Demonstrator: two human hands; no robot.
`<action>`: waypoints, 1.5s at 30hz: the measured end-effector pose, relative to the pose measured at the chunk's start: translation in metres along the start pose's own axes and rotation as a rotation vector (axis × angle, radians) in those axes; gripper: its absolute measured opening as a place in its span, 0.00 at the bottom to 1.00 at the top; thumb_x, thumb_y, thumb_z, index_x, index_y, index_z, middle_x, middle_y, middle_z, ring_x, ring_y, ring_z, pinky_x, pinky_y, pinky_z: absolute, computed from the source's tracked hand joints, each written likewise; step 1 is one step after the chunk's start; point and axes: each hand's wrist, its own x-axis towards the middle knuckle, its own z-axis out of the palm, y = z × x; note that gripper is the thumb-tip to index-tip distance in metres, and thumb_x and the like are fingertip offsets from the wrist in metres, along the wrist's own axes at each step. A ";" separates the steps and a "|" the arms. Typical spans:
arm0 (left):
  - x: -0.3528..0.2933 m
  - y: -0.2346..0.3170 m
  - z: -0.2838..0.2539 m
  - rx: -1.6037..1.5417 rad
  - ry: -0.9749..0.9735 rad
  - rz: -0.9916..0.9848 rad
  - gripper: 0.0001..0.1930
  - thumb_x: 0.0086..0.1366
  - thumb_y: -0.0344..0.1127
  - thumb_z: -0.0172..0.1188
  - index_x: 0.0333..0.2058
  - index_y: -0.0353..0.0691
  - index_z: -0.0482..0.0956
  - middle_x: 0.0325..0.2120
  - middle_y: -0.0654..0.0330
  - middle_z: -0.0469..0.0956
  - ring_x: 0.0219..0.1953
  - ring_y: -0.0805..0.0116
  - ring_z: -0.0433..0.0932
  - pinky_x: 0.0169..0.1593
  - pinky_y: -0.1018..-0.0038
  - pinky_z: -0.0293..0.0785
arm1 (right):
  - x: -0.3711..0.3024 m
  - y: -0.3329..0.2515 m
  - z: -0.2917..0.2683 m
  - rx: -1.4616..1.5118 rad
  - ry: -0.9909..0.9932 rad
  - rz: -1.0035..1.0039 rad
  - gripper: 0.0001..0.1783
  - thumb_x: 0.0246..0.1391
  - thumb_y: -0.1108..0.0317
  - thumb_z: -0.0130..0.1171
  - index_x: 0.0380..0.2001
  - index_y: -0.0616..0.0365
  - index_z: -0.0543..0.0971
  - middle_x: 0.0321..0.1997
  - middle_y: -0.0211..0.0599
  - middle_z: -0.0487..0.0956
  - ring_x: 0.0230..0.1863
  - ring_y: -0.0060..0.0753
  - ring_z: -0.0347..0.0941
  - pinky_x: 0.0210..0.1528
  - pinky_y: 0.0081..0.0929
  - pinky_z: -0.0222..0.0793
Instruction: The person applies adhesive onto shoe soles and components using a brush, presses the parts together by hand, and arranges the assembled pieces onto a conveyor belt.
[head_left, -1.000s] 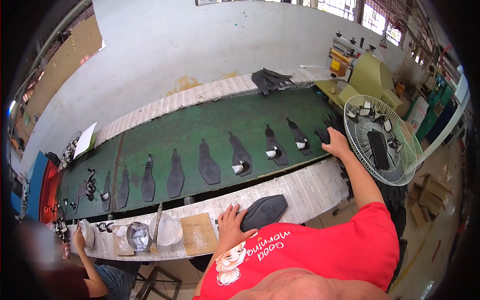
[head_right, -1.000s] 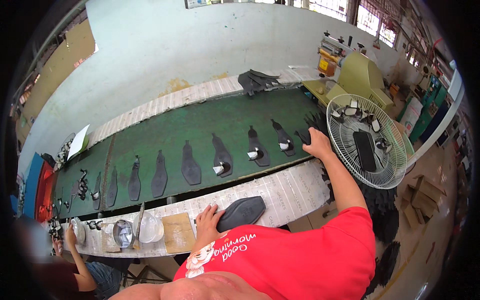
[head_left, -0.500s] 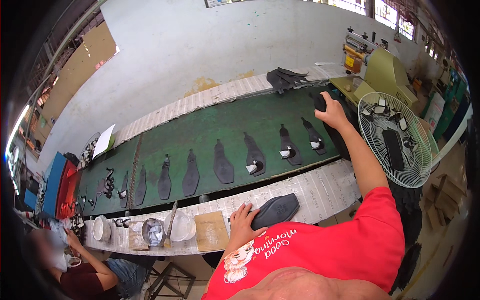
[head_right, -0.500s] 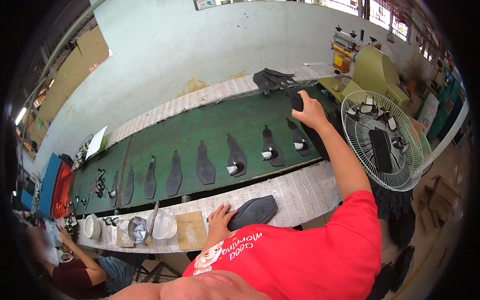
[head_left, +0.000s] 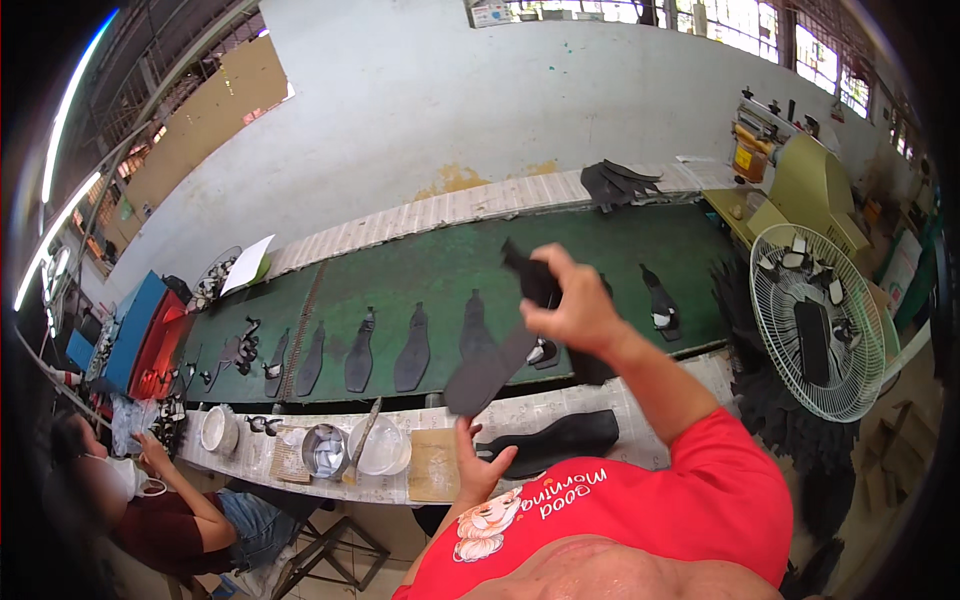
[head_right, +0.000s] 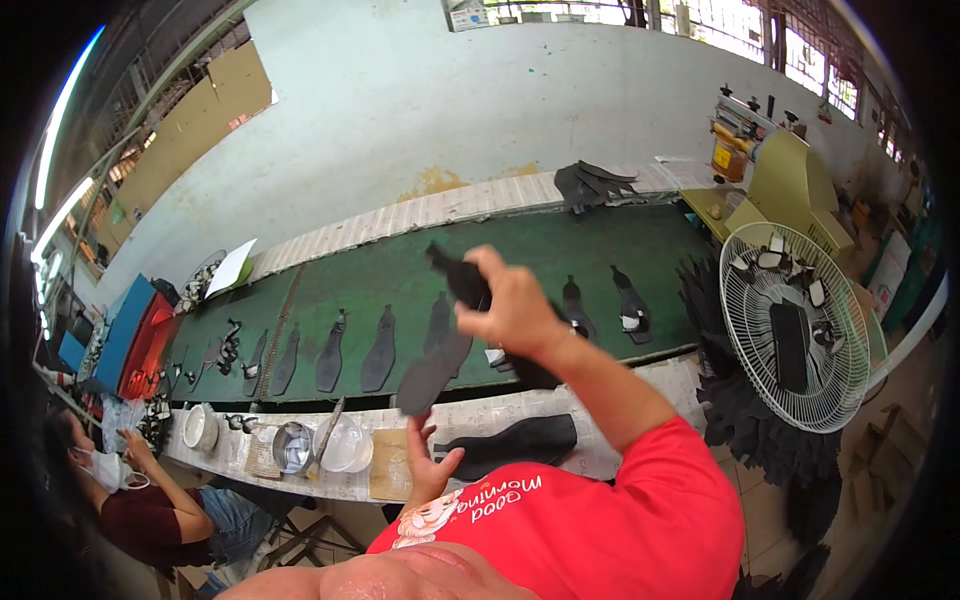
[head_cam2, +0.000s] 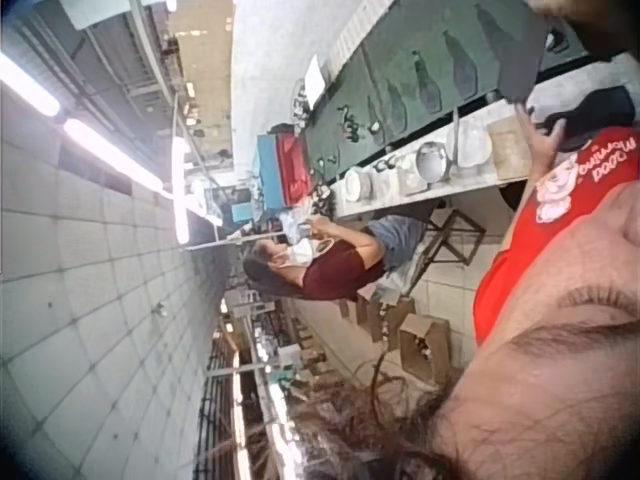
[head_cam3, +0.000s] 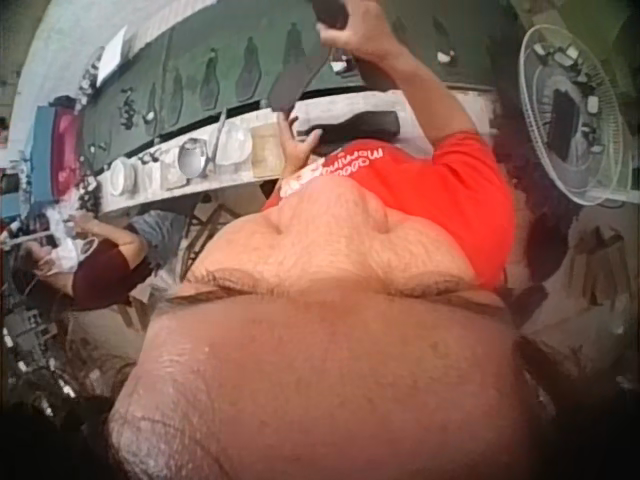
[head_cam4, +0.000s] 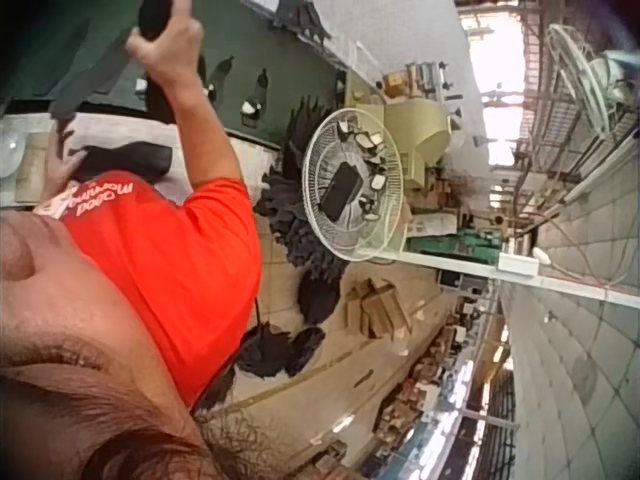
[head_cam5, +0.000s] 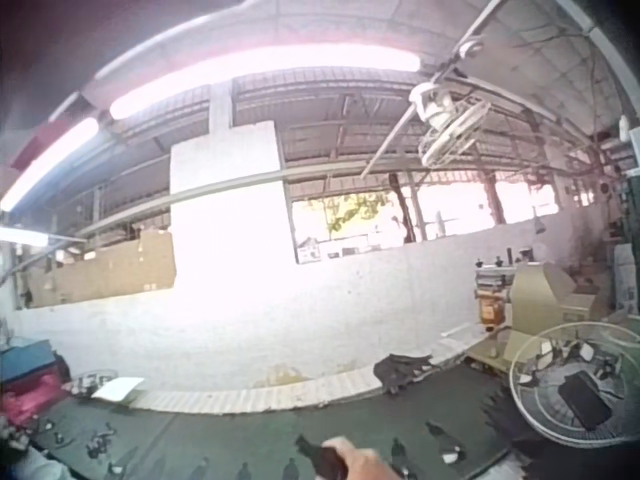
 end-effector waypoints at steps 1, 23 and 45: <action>0.001 -0.001 -0.002 0.028 0.068 0.082 0.47 0.44 0.38 0.73 0.62 0.36 0.57 0.58 0.50 0.64 0.60 0.57 0.64 0.59 0.61 0.61 | -0.012 0.001 0.012 0.032 -0.009 -0.003 0.28 0.36 0.67 0.68 0.44 0.58 0.70 0.25 0.43 0.77 0.26 0.34 0.76 0.33 0.29 0.72; 0.047 0.037 0.001 0.519 0.121 0.174 0.09 0.49 0.30 0.69 0.32 0.41 0.81 0.15 0.63 0.71 0.16 0.71 0.69 0.23 0.73 0.66 | -0.066 0.004 0.055 0.365 -0.011 0.076 0.32 0.35 0.65 0.73 0.44 0.57 0.69 0.25 0.28 0.74 0.26 0.17 0.67 0.29 0.20 0.66; 0.025 -0.017 -0.014 0.035 0.147 0.036 0.17 0.61 0.44 0.54 0.40 0.35 0.73 0.35 0.57 0.74 0.39 0.65 0.75 0.45 0.73 0.69 | -0.134 0.079 0.148 0.443 -0.326 0.146 0.55 0.29 0.56 0.74 0.61 0.62 0.58 0.59 0.50 0.63 0.56 0.51 0.64 0.58 0.37 0.61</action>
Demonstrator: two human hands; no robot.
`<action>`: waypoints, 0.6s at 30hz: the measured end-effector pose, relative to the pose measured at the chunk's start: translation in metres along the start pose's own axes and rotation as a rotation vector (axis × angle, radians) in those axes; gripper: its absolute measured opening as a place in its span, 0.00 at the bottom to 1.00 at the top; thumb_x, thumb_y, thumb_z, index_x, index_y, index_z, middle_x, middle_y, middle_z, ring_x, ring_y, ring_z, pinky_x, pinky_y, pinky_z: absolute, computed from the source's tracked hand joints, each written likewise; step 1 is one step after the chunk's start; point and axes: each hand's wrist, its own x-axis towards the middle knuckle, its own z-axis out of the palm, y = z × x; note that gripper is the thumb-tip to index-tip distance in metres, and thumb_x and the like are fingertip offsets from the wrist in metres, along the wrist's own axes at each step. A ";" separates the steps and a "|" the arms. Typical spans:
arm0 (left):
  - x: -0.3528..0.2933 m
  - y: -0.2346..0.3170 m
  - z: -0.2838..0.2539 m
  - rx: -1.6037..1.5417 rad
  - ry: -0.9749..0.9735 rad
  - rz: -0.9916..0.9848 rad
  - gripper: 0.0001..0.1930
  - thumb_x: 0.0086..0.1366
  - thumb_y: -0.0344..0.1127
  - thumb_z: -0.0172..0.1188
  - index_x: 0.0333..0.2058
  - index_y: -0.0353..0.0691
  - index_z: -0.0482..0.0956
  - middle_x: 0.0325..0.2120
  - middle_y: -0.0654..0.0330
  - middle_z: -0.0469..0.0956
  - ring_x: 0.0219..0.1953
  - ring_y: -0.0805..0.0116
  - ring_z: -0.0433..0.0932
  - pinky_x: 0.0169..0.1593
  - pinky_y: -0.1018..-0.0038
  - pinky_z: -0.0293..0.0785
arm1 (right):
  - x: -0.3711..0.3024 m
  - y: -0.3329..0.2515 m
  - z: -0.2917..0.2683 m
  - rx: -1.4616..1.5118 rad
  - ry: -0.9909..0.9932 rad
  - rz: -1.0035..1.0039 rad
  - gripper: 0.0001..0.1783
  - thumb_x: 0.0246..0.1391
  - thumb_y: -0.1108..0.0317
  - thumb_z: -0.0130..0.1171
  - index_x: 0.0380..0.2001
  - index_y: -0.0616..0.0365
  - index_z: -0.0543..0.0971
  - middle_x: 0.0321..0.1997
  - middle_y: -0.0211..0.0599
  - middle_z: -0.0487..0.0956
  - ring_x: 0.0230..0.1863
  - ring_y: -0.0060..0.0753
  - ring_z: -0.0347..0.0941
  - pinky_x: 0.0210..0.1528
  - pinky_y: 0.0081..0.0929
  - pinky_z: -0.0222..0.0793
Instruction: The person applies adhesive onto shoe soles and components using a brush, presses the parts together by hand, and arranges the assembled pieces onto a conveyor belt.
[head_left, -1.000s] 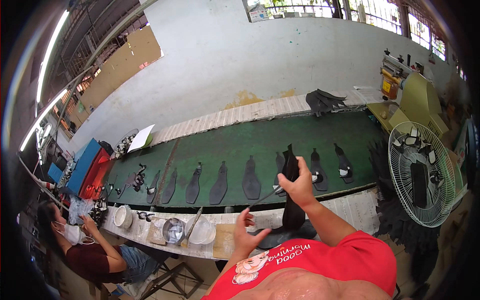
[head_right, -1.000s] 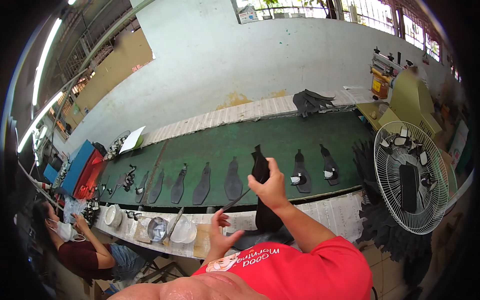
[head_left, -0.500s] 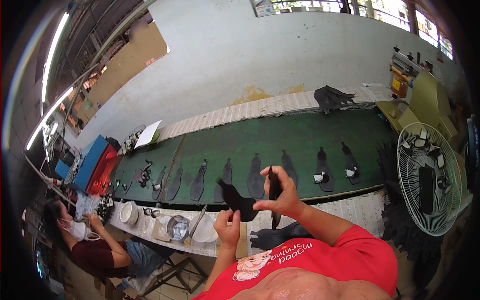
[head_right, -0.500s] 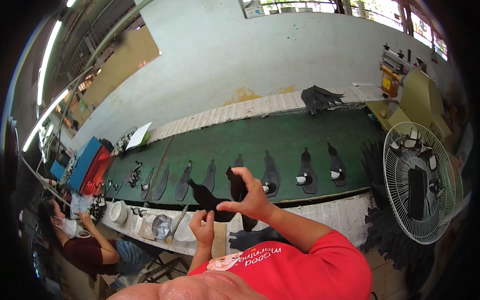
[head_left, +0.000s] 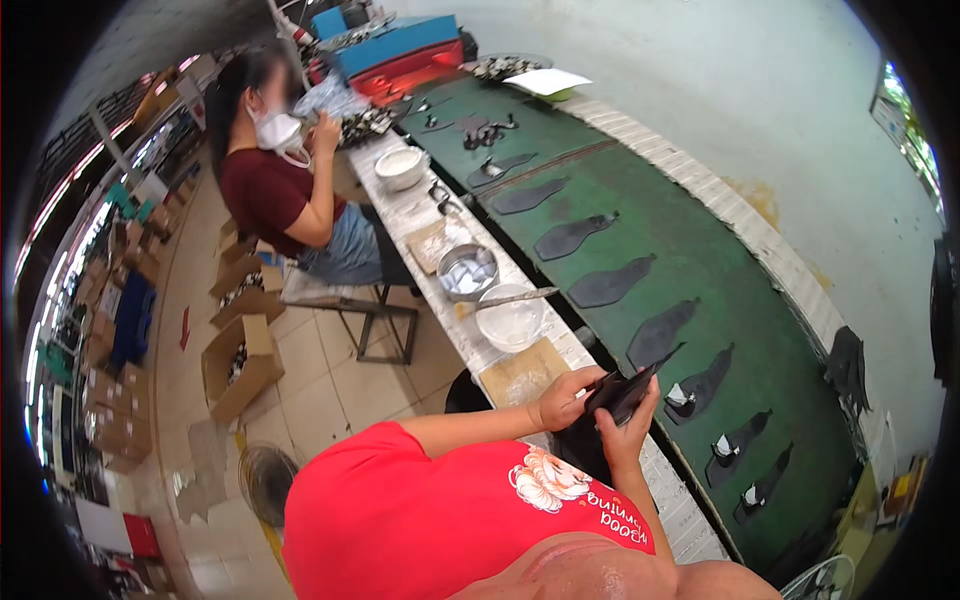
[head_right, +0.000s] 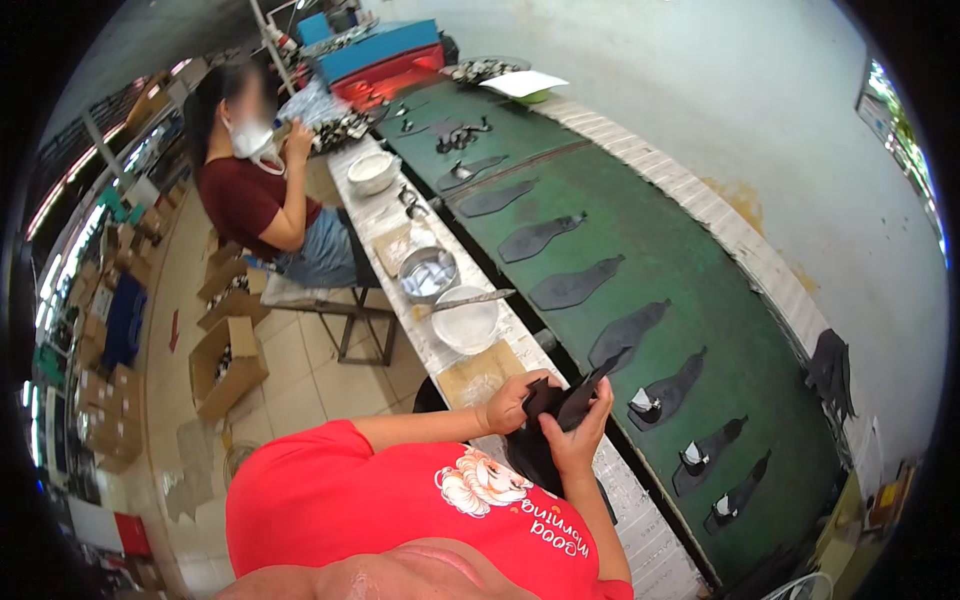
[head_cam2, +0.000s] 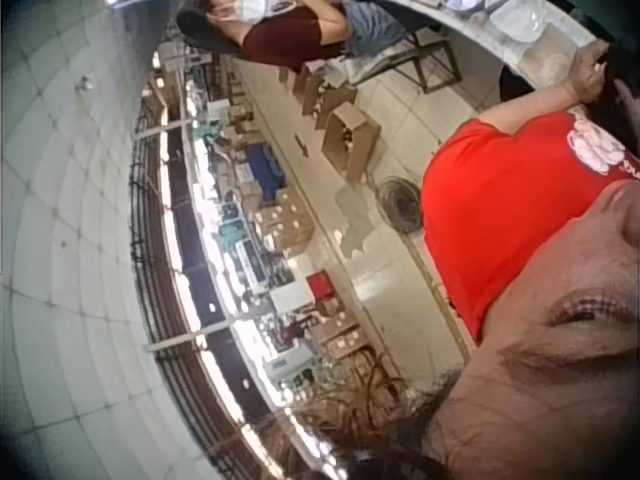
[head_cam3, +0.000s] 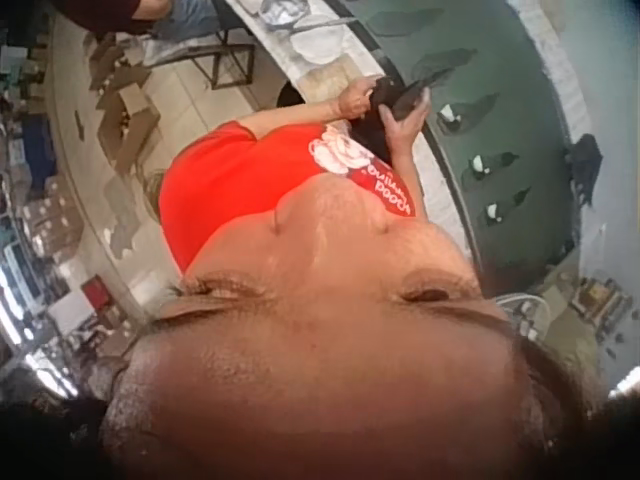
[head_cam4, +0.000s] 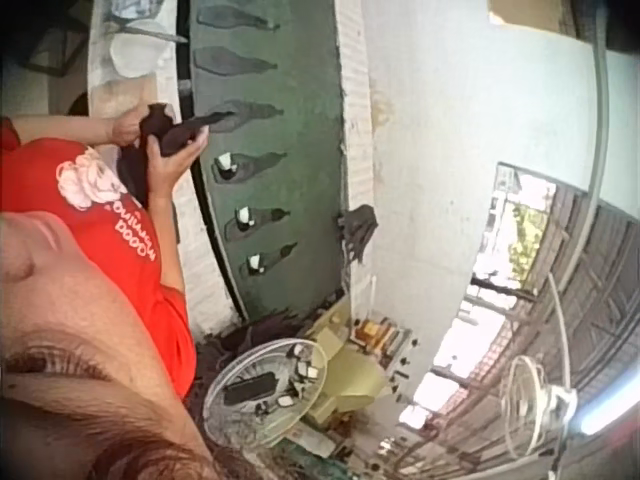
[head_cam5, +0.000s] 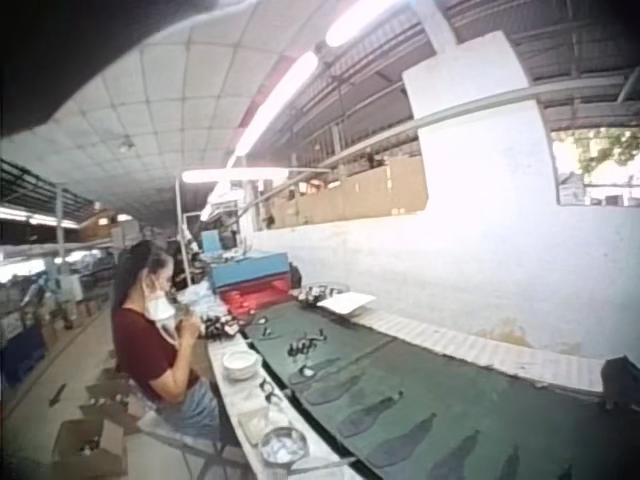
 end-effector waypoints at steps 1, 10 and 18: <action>0.002 0.001 0.003 -0.001 0.023 -0.016 0.17 0.61 0.44 0.54 0.40 0.35 0.73 0.35 0.57 0.74 0.39 0.65 0.75 0.45 0.73 0.69 | 0.001 0.009 0.000 0.001 -0.027 0.010 0.55 0.29 0.56 0.74 0.61 0.62 0.58 0.59 0.50 0.63 0.56 0.51 0.64 0.58 0.37 0.61; 0.022 0.000 0.019 -0.571 0.126 -0.119 0.32 0.65 0.57 0.49 0.56 0.35 0.60 0.49 0.60 0.69 0.52 0.72 0.68 0.58 0.74 0.62 | 0.010 -0.006 0.001 -0.212 -0.399 -0.185 0.74 0.23 0.53 0.79 0.68 0.61 0.41 0.67 0.63 0.52 0.67 0.63 0.51 0.66 0.46 0.51; 0.029 0.042 0.007 -0.262 0.053 -0.127 0.20 0.67 0.36 0.50 0.55 0.32 0.68 0.50 0.57 0.70 0.51 0.67 0.70 0.57 0.70 0.64 | 0.009 0.009 -0.019 0.013 -0.073 0.014 0.64 0.28 0.63 0.75 0.66 0.64 0.48 0.59 0.51 0.66 0.58 0.50 0.65 0.59 0.40 0.60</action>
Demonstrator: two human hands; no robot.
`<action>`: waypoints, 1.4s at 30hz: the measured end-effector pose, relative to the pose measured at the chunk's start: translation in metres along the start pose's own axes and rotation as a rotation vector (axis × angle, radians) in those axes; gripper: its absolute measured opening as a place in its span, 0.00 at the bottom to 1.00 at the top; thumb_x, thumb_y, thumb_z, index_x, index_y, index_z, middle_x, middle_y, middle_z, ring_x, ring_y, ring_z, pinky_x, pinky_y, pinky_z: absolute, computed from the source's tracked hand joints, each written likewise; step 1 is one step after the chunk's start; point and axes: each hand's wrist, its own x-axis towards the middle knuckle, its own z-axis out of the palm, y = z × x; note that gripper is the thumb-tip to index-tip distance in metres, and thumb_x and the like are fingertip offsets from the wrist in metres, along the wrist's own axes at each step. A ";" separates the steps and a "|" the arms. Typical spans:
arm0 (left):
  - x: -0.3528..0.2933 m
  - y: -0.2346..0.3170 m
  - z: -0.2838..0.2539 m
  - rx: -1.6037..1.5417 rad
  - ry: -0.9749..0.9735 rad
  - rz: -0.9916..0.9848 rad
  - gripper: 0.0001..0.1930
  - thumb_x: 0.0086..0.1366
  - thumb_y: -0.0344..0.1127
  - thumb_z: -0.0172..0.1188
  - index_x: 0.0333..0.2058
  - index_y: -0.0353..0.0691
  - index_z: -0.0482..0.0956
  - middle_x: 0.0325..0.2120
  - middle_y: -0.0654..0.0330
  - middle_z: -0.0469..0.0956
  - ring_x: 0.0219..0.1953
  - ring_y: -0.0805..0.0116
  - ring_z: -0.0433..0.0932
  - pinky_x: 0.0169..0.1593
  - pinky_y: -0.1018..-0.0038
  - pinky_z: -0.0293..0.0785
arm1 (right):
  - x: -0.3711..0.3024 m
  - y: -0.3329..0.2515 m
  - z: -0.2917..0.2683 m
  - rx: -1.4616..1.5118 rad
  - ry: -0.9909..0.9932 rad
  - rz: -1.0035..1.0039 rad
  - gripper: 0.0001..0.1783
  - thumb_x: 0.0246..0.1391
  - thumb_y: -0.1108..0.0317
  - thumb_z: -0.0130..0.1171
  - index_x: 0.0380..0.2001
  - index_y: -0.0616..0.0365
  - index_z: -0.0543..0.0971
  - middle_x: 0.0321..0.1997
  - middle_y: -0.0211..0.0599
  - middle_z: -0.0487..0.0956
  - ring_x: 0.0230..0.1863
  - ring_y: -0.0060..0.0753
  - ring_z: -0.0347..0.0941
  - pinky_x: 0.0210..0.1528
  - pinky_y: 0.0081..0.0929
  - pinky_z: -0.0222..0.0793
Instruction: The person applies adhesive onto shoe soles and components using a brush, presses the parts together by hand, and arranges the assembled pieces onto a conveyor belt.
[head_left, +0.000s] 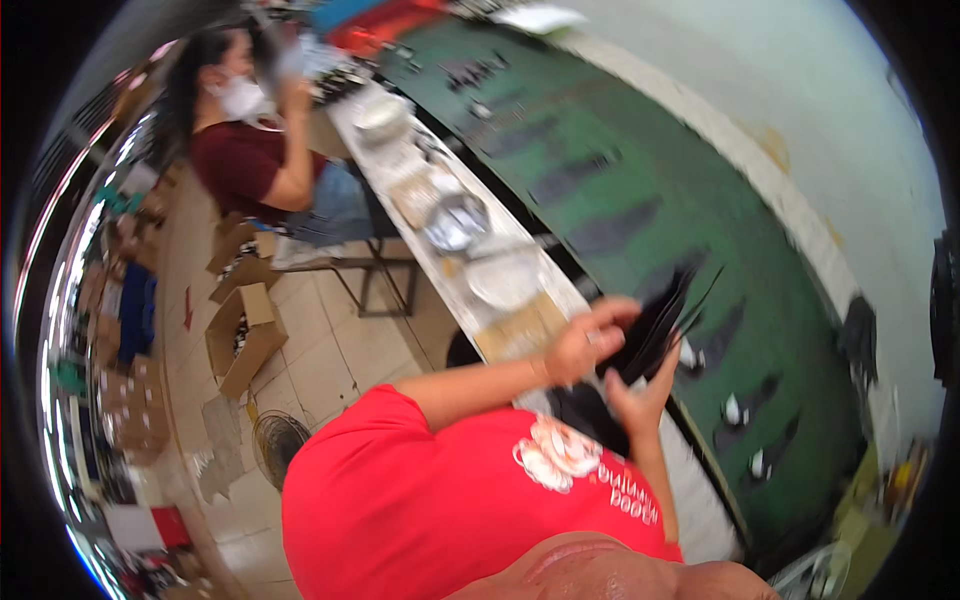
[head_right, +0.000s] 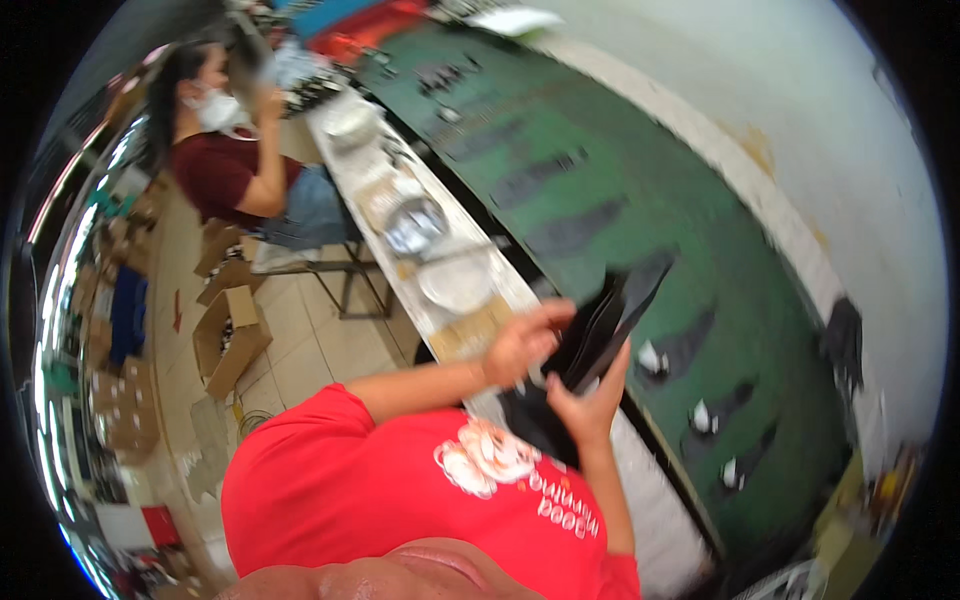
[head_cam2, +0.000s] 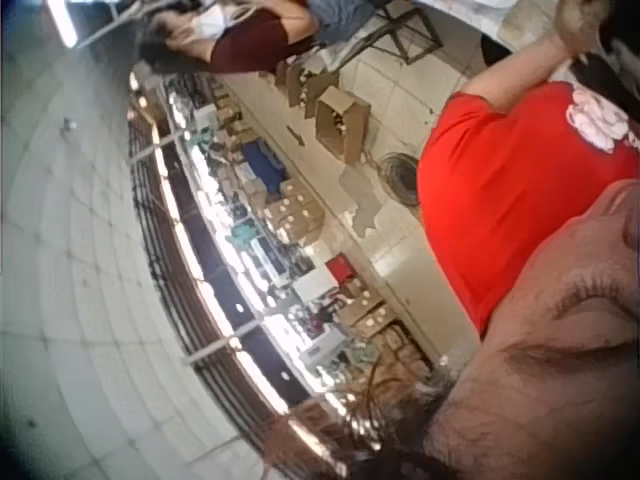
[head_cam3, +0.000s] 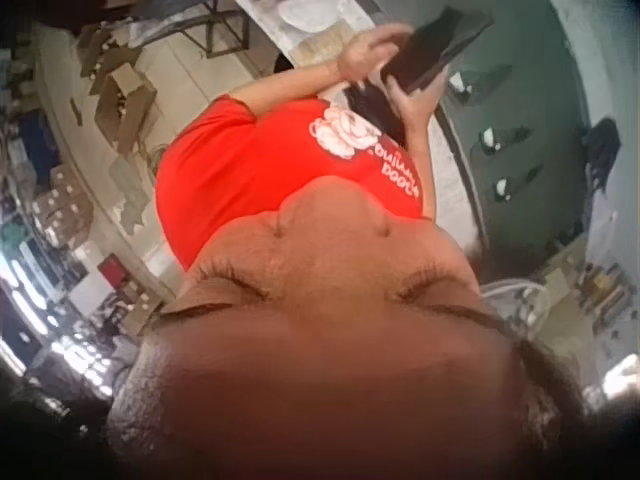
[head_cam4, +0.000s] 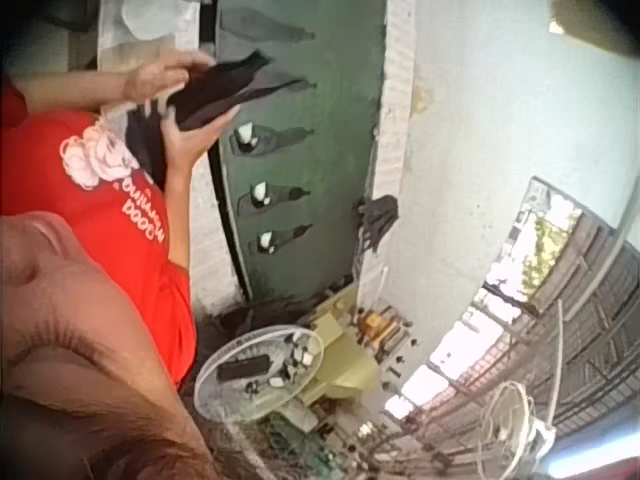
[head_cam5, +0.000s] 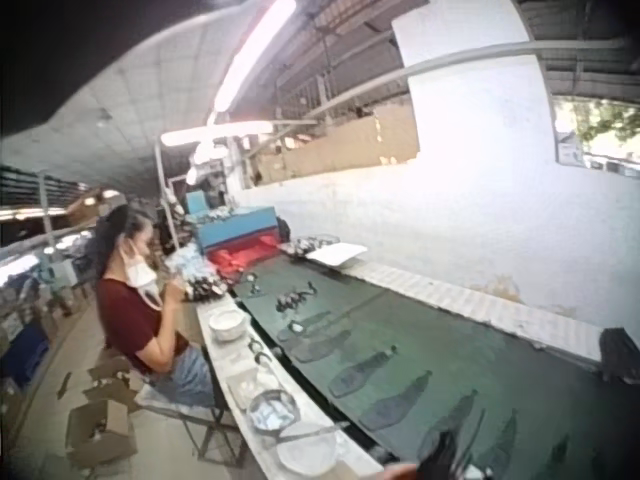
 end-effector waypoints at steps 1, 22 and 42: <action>0.004 -0.001 -0.008 -0.050 -0.039 0.039 0.20 0.67 0.37 0.49 0.55 0.34 0.67 0.50 0.58 0.69 0.50 0.67 0.71 0.56 0.68 0.66 | 0.005 -0.004 -0.002 0.105 0.105 0.004 0.62 0.29 0.63 0.74 0.66 0.65 0.49 0.57 0.47 0.67 0.56 0.45 0.66 0.58 0.37 0.61; -0.048 -0.035 -0.060 0.718 -0.454 0.329 0.46 0.42 0.64 0.69 0.58 0.46 0.68 0.59 0.46 0.63 0.61 0.45 0.60 0.62 0.51 0.55 | -0.049 -0.048 -0.070 -0.686 -0.794 0.206 0.59 0.23 0.46 0.76 0.60 0.62 0.62 0.53 0.53 0.70 0.55 0.56 0.66 0.58 0.48 0.58; -0.074 -0.056 -0.022 1.035 -0.535 0.500 0.28 0.49 0.52 0.59 0.49 0.50 0.73 0.33 0.63 0.74 0.40 0.61 0.74 0.43 0.61 0.63 | -0.049 -0.064 -0.098 -0.595 -0.995 0.635 0.37 0.52 0.51 0.58 0.60 0.62 0.63 0.54 0.47 0.73 0.55 0.39 0.68 0.56 0.33 0.64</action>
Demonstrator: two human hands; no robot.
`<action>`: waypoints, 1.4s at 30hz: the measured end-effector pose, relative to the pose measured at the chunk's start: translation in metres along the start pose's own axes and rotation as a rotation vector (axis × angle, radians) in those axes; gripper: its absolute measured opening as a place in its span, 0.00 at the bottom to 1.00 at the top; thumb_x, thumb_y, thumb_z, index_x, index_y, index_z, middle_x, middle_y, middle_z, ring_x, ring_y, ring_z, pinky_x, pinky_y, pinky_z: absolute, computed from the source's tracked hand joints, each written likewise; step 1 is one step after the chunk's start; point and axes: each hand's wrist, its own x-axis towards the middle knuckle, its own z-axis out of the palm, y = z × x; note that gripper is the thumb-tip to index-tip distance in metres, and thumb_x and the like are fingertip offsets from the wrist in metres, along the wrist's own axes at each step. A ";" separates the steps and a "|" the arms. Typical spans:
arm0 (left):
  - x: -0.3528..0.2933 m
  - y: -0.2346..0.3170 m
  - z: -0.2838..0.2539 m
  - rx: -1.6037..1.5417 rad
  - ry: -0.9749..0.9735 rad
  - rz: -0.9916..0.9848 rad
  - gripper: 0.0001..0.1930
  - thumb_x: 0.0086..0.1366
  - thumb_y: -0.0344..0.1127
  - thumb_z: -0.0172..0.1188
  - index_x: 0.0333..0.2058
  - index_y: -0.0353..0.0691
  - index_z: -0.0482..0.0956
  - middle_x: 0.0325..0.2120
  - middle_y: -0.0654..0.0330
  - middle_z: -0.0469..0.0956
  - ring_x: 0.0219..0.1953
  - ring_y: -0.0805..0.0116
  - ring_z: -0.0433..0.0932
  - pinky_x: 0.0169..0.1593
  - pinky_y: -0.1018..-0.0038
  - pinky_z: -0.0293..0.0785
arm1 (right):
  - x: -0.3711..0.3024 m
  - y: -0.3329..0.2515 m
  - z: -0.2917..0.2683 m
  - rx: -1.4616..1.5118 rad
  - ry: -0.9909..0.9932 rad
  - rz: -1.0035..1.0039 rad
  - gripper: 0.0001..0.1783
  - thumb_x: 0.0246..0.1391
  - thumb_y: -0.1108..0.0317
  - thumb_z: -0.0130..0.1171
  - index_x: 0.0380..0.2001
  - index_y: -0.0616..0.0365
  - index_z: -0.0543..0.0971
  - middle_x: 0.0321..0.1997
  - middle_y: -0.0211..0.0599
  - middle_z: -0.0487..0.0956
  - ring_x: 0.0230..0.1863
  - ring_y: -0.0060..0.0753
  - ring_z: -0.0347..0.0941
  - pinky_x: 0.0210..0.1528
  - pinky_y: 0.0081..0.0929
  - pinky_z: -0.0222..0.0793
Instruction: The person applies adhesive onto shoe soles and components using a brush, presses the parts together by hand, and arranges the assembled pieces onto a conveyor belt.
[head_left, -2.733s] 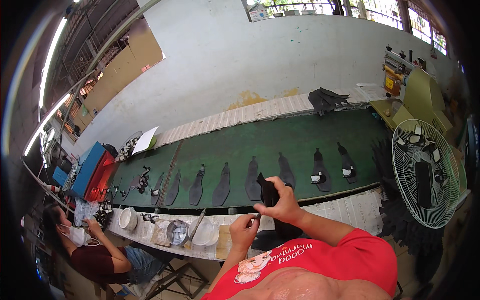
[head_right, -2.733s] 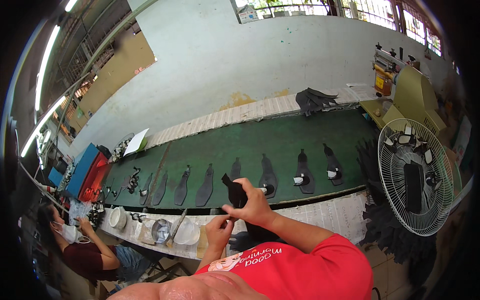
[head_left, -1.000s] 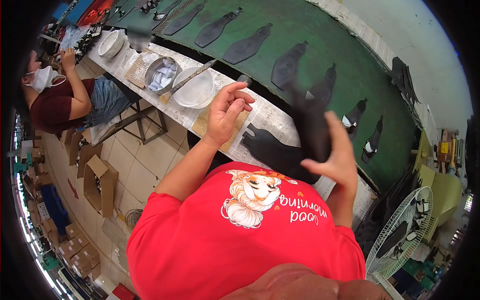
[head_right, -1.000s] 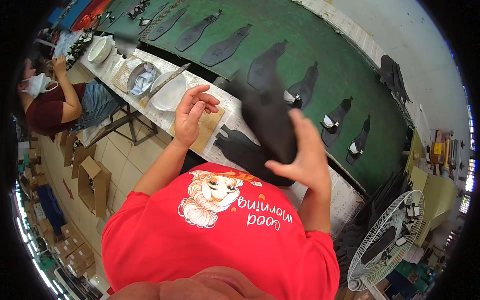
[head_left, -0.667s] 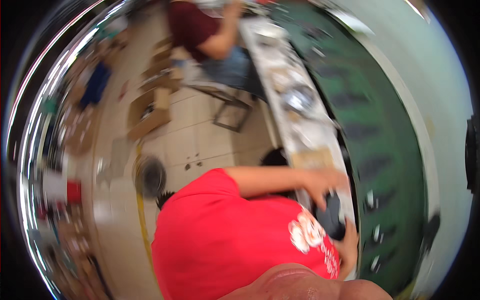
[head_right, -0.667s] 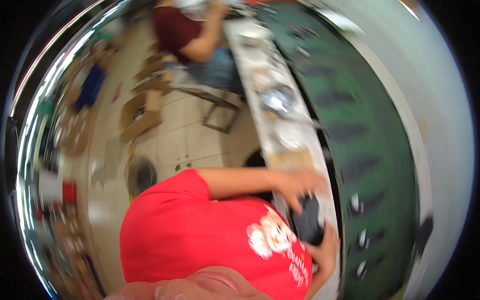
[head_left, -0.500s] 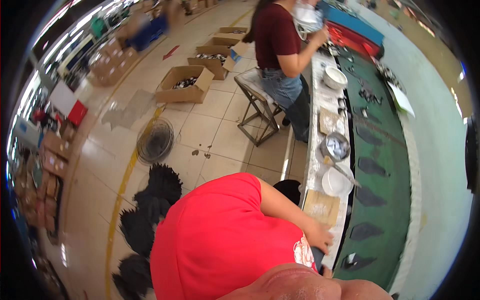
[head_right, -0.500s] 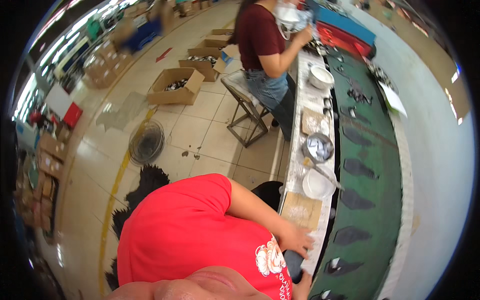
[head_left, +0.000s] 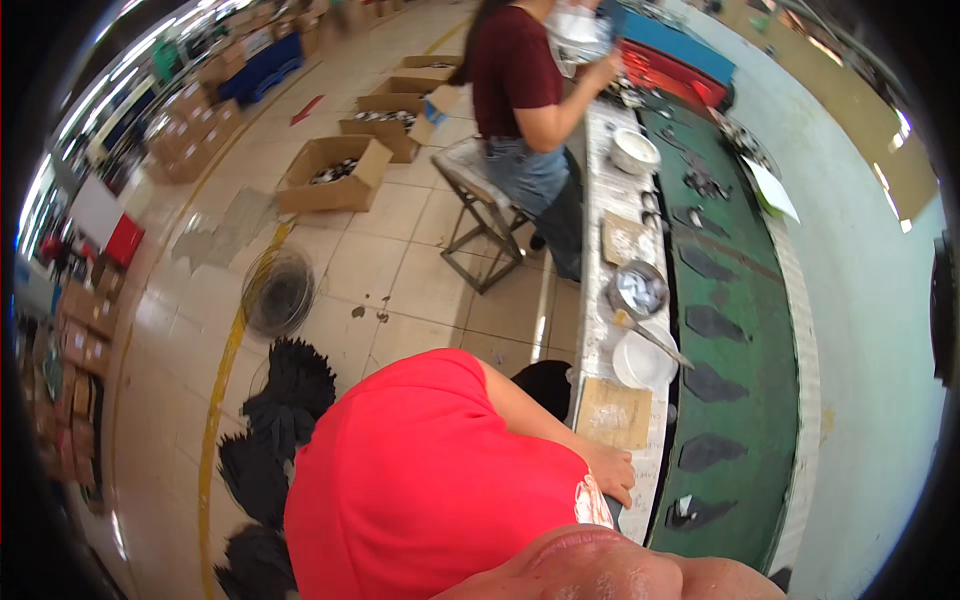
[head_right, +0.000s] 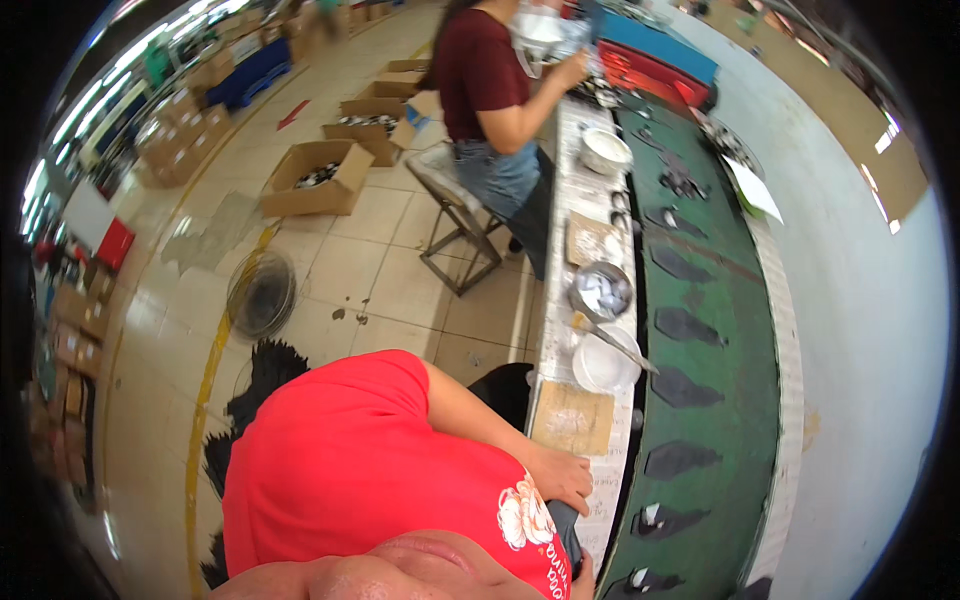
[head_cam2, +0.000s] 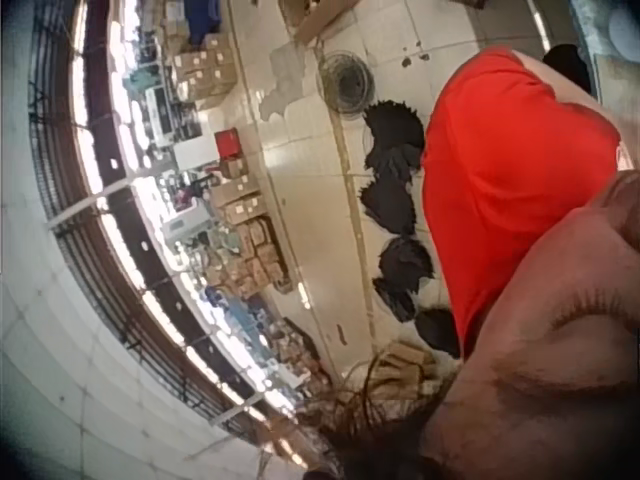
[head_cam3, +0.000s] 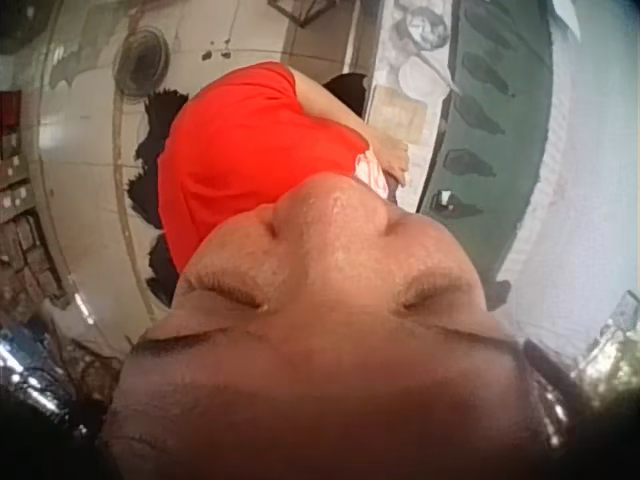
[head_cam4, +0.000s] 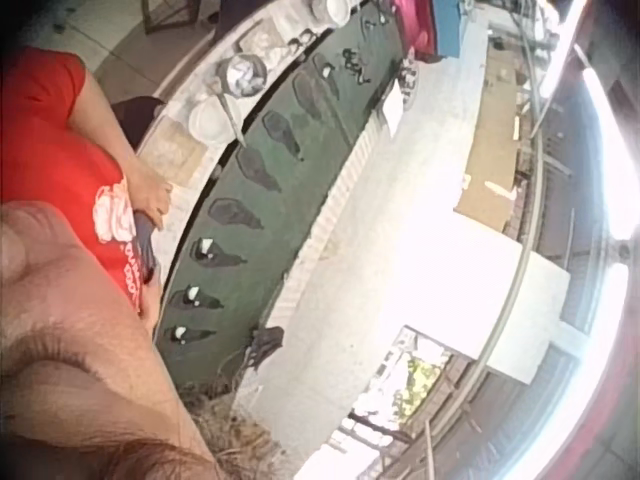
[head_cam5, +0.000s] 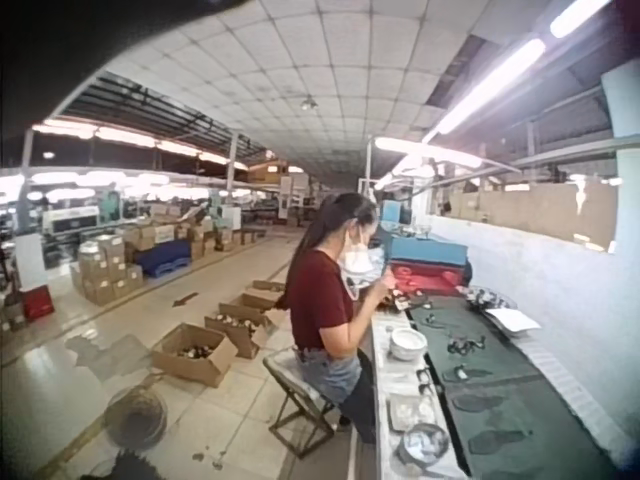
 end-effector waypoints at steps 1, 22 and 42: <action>-0.004 -0.001 0.007 -0.026 -0.019 0.031 0.28 0.49 0.52 0.59 0.49 0.50 0.73 0.33 0.63 0.74 0.40 0.61 0.74 0.43 0.61 0.63 | -0.005 -0.008 -0.006 0.285 -0.074 -0.061 0.47 0.41 0.49 0.67 0.61 0.60 0.62 0.55 0.48 0.73 0.56 0.42 0.69 0.56 0.35 0.64; -0.004 0.003 -0.004 -0.241 0.075 -0.006 0.40 0.44 0.62 0.65 0.51 0.39 0.71 0.44 0.57 0.74 0.48 0.58 0.72 0.52 0.62 0.62 | 0.023 0.098 0.079 0.494 0.583 -0.362 0.36 0.36 0.71 0.69 0.53 0.62 0.72 0.51 0.43 0.74 0.53 0.38 0.70 0.58 0.33 0.63; 0.015 0.009 -0.013 -0.192 -0.059 -0.177 0.40 0.35 0.41 0.76 0.51 0.39 0.72 0.43 0.52 0.74 0.46 0.51 0.71 0.52 0.59 0.64 | -0.112 0.032 -0.025 0.441 1.349 -0.090 0.28 0.43 0.71 0.68 0.51 0.57 0.74 0.50 0.33 0.75 0.45 0.24 0.72 0.44 0.23 0.69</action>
